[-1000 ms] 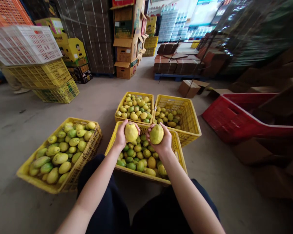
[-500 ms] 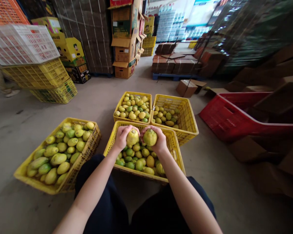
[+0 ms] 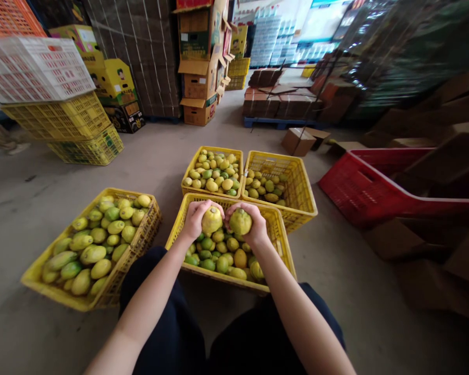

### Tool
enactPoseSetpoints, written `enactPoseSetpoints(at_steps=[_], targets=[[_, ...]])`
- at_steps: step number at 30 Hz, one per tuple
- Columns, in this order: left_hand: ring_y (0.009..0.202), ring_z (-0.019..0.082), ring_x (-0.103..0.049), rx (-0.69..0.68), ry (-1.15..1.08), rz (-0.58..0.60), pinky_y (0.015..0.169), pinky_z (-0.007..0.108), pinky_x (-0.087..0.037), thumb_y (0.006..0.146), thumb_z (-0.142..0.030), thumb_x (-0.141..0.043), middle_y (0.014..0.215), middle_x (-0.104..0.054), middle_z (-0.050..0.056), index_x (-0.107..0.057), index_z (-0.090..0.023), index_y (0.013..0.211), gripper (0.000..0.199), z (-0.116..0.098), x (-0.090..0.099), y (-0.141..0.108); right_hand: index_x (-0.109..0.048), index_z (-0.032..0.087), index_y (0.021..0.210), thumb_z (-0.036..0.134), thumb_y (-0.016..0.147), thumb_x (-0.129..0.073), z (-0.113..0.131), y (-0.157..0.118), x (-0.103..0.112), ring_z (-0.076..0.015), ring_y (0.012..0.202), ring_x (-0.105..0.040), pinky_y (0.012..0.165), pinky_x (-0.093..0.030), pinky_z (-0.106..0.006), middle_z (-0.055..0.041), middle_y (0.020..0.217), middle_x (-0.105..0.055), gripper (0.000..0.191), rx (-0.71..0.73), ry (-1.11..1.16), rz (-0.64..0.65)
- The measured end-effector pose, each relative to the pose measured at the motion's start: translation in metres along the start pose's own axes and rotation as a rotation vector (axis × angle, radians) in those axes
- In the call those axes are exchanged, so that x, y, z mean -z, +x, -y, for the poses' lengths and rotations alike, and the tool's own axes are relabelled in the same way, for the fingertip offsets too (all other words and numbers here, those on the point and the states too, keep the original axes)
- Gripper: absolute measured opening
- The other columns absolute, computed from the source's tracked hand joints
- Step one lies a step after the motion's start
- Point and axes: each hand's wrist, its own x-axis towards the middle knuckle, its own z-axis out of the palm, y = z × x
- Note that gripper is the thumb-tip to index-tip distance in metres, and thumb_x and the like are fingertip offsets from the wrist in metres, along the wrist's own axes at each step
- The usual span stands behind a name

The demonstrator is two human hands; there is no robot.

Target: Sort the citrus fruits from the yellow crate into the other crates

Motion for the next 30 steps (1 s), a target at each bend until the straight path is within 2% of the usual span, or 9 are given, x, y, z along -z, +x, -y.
enactPoseSetpoints(at_steps=[3, 5, 8, 10, 13, 16, 22, 30], targets=[[0.067, 0.021, -0.065, 0.088, -0.133, -0.039, 0.062, 0.029, -0.048, 0.081, -0.047, -0.050, 0.063, -0.067, 0.007, -0.067, -0.015, 0.060, 0.042, 0.002, -0.001, 0.004, -0.058, 0.019, 0.055, 0.042, 0.065, -0.064, -0.001, 0.002, 0.000, -0.0166, 0.046, -0.056, 0.037, -0.042, -0.026, -0.0033, 0.052, -0.061, 0.025, -0.052, 0.071, -0.038], [0.066, 0.022, -0.065, 0.276, -0.320, -0.087, 0.059, 0.029, -0.050, 0.082, -0.045, -0.046, 0.062, -0.066, 0.008, -0.066, -0.014, 0.062, 0.042, 0.004, -0.001, 0.008, -0.058, 0.019, 0.060, 0.042, 0.069, -0.061, -0.002, 0.005, 0.001, -0.0187, 0.053, -0.061, 0.042, -0.047, -0.027, -0.0038, 0.056, -0.062, 0.025, -0.118, 0.159, -0.101], [0.063, 0.020, -0.065, 0.628, -0.637, -0.231, 0.055, 0.029, -0.052, 0.085, -0.039, -0.037, 0.066, -0.066, 0.009, -0.066, -0.011, 0.075, 0.041, 0.007, 0.004, 0.014, -0.063, 0.017, 0.075, 0.038, 0.078, -0.051, -0.003, 0.010, 0.007, -0.0199, 0.059, -0.064, 0.047, -0.052, -0.029, -0.0054, 0.062, -0.066, 0.024, -0.204, 0.309, -0.222], [0.065, 0.019, -0.066, 0.741, -0.794, -0.346, 0.054, 0.028, -0.054, 0.085, -0.035, -0.037, 0.073, -0.067, 0.011, -0.066, -0.010, 0.088, 0.038, 0.010, 0.007, 0.016, -0.064, 0.015, 0.086, 0.030, 0.080, -0.046, -0.005, 0.013, 0.011, -0.0194, 0.059, -0.065, 0.047, -0.054, -0.028, -0.0070, 0.067, -0.068, 0.024, -0.250, 0.398, -0.288], [0.075, 0.022, -0.067, 0.754, -0.849, -0.485, 0.053, 0.027, -0.056, 0.084, -0.030, -0.042, 0.079, -0.066, 0.013, -0.062, -0.009, 0.098, 0.033, 0.011, 0.009, 0.017, -0.062, 0.012, 0.089, 0.023, 0.082, -0.043, -0.006, 0.016, 0.016, -0.0177, 0.054, -0.063, 0.042, -0.052, -0.023, -0.0096, 0.066, -0.069, 0.023, -0.325, 0.461, -0.391], [0.080, 0.024, -0.068, 0.744, -0.855, -0.561, 0.051, 0.025, -0.057, 0.086, -0.028, -0.044, 0.078, -0.064, 0.013, -0.061, -0.010, 0.101, 0.029, 0.009, 0.006, 0.018, -0.061, 0.012, 0.089, 0.025, 0.087, -0.042, -0.006, 0.016, 0.016, -0.0157, 0.047, -0.061, 0.036, -0.048, -0.019, -0.0094, 0.061, -0.067, 0.023, -0.366, 0.438, -0.474], [0.079, 0.022, -0.067, 0.834, -0.962, -0.613, 0.048, 0.021, -0.057, 0.093, -0.035, -0.037, 0.083, -0.063, 0.015, -0.060, -0.007, 0.106, 0.039, 0.010, 0.005, 0.022, -0.059, 0.014, 0.088, 0.032, 0.093, -0.037, -0.004, 0.015, 0.011, -0.0140, 0.045, -0.057, 0.033, -0.046, -0.016, -0.0083, 0.058, -0.065, 0.029, -0.409, 0.431, -0.524], [0.081, 0.022, -0.068, 0.734, -0.883, -0.639, 0.056, 0.029, -0.061, 0.094, -0.028, -0.039, 0.092, -0.067, 0.013, -0.059, -0.012, 0.112, 0.032, 0.025, 0.005, 0.022, -0.057, 0.016, 0.086, 0.032, 0.095, -0.038, -0.003, 0.016, 0.009, -0.0150, 0.050, -0.059, 0.040, -0.052, -0.018, -0.0036, 0.052, -0.060, 0.025, -0.399, 0.430, -0.665]])
